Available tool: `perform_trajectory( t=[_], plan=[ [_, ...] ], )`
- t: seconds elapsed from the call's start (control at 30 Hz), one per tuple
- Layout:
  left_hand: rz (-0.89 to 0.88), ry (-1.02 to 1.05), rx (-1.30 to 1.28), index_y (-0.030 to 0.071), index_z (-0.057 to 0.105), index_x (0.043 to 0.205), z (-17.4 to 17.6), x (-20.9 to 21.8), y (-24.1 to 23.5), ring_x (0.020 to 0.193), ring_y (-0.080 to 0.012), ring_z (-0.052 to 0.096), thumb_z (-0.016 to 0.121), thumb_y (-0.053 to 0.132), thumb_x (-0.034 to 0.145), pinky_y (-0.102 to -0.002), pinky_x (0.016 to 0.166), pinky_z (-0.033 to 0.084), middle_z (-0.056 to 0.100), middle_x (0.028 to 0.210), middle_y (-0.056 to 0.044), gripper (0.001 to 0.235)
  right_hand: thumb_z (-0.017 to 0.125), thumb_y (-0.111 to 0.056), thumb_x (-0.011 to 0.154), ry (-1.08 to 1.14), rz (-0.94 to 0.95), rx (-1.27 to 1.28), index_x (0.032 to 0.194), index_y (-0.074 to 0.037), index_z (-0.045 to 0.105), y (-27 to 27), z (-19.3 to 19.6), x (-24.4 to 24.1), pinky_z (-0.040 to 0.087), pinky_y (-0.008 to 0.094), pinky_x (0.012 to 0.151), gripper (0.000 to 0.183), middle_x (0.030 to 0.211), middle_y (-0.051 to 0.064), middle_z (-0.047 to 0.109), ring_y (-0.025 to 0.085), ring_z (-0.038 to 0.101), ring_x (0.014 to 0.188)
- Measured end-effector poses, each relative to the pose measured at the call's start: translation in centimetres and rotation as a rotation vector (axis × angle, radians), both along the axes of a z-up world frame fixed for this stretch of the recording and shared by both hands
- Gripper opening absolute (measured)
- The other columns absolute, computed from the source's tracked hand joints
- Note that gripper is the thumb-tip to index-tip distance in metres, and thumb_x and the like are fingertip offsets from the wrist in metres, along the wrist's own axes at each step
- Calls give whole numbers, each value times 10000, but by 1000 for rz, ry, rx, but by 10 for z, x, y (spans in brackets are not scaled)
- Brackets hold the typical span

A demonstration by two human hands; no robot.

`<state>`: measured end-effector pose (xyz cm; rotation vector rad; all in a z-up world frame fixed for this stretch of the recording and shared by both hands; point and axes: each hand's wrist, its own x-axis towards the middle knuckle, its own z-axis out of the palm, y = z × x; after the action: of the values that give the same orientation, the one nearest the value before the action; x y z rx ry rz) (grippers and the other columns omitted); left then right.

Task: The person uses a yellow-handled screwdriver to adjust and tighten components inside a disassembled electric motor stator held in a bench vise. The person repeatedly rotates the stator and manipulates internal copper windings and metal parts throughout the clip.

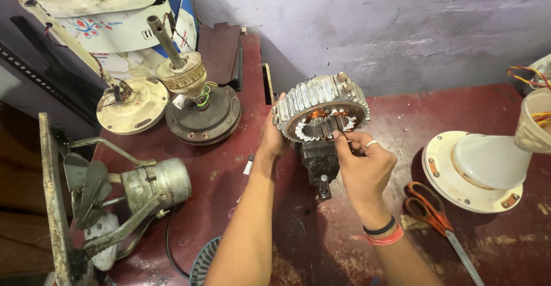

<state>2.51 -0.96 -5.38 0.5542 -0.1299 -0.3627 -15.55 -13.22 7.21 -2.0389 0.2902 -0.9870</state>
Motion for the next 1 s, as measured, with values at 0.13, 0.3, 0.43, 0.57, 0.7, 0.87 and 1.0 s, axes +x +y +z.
perform_trajectory(
  t=[0.13,0.3,0.43,0.57,0.7,0.87,1.0],
  plan=[
    [-10,-75,50,18,613,1347,3,-1,2,1190,-202,631,445,360,1096,-373,1081,476,678,1314,-96,456,811,-146,896,-23,-7,-66,945,2,783,-2,-5,-4,461,253,555,158,668,64,697,92,619,568],
    [-8,-121,70,17,575,1385,5,-3,1,1232,-203,611,406,342,1102,-373,1099,469,651,1355,-101,463,786,-129,908,-34,-21,-61,954,-1,783,-3,-12,-7,441,256,542,136,668,47,683,80,598,570],
    [-21,-188,76,6,571,1398,5,-5,2,1236,-205,608,412,346,1118,-380,1105,470,647,1362,-105,468,797,-130,926,-38,-27,-37,948,3,777,-3,-14,-10,393,249,517,136,627,27,636,63,525,555],
    [-31,-145,105,21,566,1399,2,-3,3,1210,-212,617,410,334,1102,-391,1082,482,651,1342,-106,458,803,-129,931,-49,-25,6,922,14,766,-4,-18,-11,377,232,507,147,619,16,630,39,503,556],
    [-58,-104,90,15,576,1389,-4,0,4,1199,-219,629,398,300,1078,-393,1070,490,661,1330,-113,458,806,-142,927,-28,3,18,908,22,752,-10,-30,-15,386,223,508,173,624,-3,636,30,511,555],
    [-44,-129,140,19,581,1378,-8,1,5,1195,-222,625,419,293,1083,-402,1061,496,657,1330,-112,433,870,-145,876,91,98,117,1016,-1,696,-34,-41,-9,498,244,634,265,853,50,722,105,650,731],
    [-75,-91,84,25,589,1361,-9,0,6,1171,-221,632,421,321,1082,-399,1040,504,665,1304,-112,440,878,-46,796,-56,450,300,1484,-55,371,-63,-29,19,531,341,1025,855,1342,131,583,212,594,1238]
  ],
)
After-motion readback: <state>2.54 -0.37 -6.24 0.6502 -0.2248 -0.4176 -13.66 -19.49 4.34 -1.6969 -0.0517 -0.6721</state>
